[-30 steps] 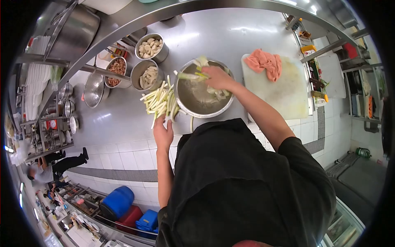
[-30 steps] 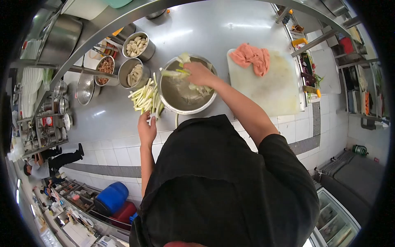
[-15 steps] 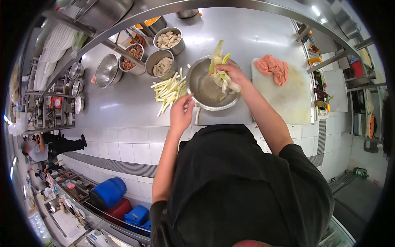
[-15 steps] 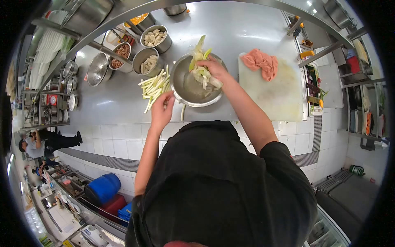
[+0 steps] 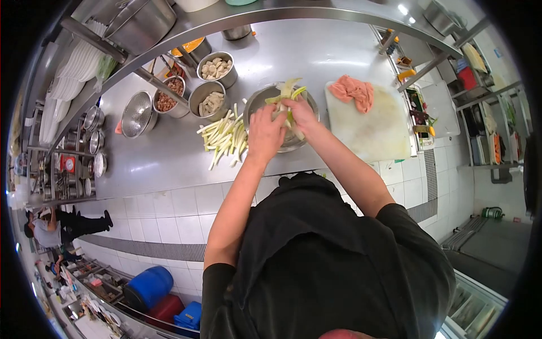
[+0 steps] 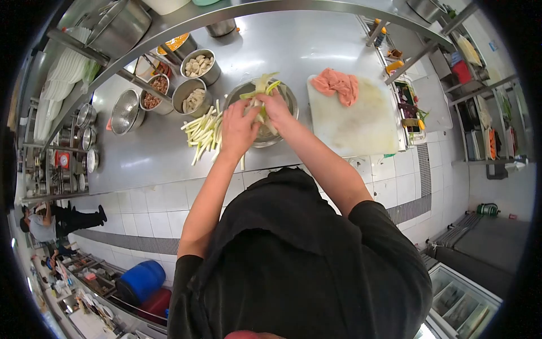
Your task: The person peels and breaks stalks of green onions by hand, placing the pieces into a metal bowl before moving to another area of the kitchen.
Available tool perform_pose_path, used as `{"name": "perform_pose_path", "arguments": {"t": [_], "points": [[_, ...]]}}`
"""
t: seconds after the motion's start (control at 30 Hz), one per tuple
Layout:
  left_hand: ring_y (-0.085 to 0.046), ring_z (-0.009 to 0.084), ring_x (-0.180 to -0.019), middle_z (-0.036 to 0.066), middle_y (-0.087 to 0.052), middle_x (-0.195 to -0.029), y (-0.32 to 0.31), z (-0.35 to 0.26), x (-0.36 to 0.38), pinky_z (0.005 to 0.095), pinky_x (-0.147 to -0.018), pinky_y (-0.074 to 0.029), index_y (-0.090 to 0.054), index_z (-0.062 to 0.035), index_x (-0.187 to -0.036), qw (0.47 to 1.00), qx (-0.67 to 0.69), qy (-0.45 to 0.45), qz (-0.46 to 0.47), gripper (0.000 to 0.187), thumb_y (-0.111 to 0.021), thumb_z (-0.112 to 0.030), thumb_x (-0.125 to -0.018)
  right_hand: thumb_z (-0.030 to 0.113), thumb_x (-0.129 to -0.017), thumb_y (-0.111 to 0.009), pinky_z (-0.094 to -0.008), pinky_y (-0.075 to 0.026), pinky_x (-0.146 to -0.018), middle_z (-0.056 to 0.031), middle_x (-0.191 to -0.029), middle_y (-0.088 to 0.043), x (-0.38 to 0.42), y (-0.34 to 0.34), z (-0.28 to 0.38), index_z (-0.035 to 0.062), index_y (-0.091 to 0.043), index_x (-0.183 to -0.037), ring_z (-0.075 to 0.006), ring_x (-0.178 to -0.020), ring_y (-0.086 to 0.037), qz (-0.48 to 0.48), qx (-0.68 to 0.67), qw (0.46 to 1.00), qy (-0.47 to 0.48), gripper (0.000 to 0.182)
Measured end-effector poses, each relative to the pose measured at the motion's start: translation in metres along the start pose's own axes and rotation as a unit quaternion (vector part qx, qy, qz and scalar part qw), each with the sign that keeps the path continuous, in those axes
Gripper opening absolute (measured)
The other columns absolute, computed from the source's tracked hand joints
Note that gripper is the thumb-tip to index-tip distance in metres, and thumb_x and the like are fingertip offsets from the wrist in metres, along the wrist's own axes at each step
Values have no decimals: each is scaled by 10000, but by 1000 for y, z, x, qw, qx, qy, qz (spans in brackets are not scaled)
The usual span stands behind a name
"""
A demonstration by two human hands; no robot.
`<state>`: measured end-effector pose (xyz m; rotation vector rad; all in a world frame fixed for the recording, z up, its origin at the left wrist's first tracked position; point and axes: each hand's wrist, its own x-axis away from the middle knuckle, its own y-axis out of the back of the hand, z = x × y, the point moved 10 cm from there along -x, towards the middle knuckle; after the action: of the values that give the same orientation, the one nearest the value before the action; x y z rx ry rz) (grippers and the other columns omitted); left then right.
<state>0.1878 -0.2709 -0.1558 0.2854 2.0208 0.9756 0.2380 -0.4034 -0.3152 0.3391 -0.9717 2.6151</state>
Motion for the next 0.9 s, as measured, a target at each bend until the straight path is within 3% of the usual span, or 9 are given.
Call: {"name": "perform_pose_path", "arguments": {"t": [0.1, 0.17, 0.3, 0.4, 0.5, 0.6, 0.7, 0.77, 0.9], "points": [[-660, 318, -909, 131, -671, -1004, -10, 9, 4, 415, -821, -527, -712, -72, -1148, 998, 50, -22, 11, 385, -741, -2, -771, -2, -918, -623, -388, -600, -797, -154, -1166, -641, -2, 4, -5, 2, -468, -1346, -258, -1022, -684, -14, -38, 999, 18, 456], [-691, 217, -801, 106, -715, -900, -14, 52, 14, 333, -714, -542, -713, -18, -1093, 953, 233, 194, -3, 246, -729, 10, -849, -3, -917, -621, -391, -603, -787, -157, -1164, -641, -1, 12, -3, -2, -474, -1338, -260, -1005, -690, -44, -36, 998, 38, 446], [-656, 88, -706, 63, -719, -838, -31, 97, 40, 266, -666, -538, -707, 20, -1080, 823, 442, 352, -59, 145, -675, -61, -964, -2, -913, -620, -398, -614, -761, -159, -1149, -645, 9, 24, 12, -17, -494, -1307, -267, -953, -705, -94, -36, 993, 67, 414], [-665, 107, -708, 79, -721, -845, -30, 109, 48, 246, -665, -527, -706, 11, -1099, 830, 394, 389, -67, 172, -676, -14, -932, 3, -909, -623, -412, -621, -758, -160, -1131, -655, 21, 17, 17, -22, -494, -1323, -280, -947, -709, -59, 3, 997, 59, 435], [-711, 237, -736, 163, -729, -869, -28, 87, 19, 349, -700, -556, -710, -11, -1091, 948, 156, 273, 42, 227, -687, -34, -866, 41, -902, -665, -404, -612, -773, -154, -1096, -678, 5, 12, -20, -36, -529, -1308, -270, -956, -708, -3, -58, 998, -31, 435], [-720, 374, -854, 236, -720, -937, -34, 51, -7, 447, -782, -556, -713, -31, -1114, 992, 62, 92, 62, 310, -660, -42, -808, 95, -841, -766, -366, -582, -808, -146, -1072, -701, 10, -8, -17, -44, -589, -1251, -242, -962, -700, 30, 9, 999, 43, 467], [-689, 387, -1112, 267, -697, -1192, -24, 27, -21, 417, -970, -531, -583, 16, -1365, 938, 201, 197, 203, 573, -595, 59, -794, 40, -789, -791, -355, -556, -861, -135, -1122, -702, 8, 6, -12, -48, -585, -1277, -230, -986, -691, -38, -42, 994, 91, 537], [-592, 349, -1297, 298, -576, -1388, -51, 58, 1, 417, -1144, -435, -288, 37, -1570, 884, 387, 206, 166, 833, -606, 94, -803, 0, -789, -762, -355, -556, -875, -124, -1151, -696, 1, 14, -11, -45, -568, -1311, -226, -989, -691, -38, 10, 995, 87, 559], [-512, 340, -1382, 284, -491, -1478, -29, 31, 11, 412, -1188, -377, -312, 38, -1554, 856, 459, 226, 81, 771, -626, 110, -853, 21, -792, -748, -349, -562, -877, -128, -1183, -675, 18, 24, 20, -37, -552, -1329, -221, -1042, -670, -79, 67, 988, 117, 575]]}}
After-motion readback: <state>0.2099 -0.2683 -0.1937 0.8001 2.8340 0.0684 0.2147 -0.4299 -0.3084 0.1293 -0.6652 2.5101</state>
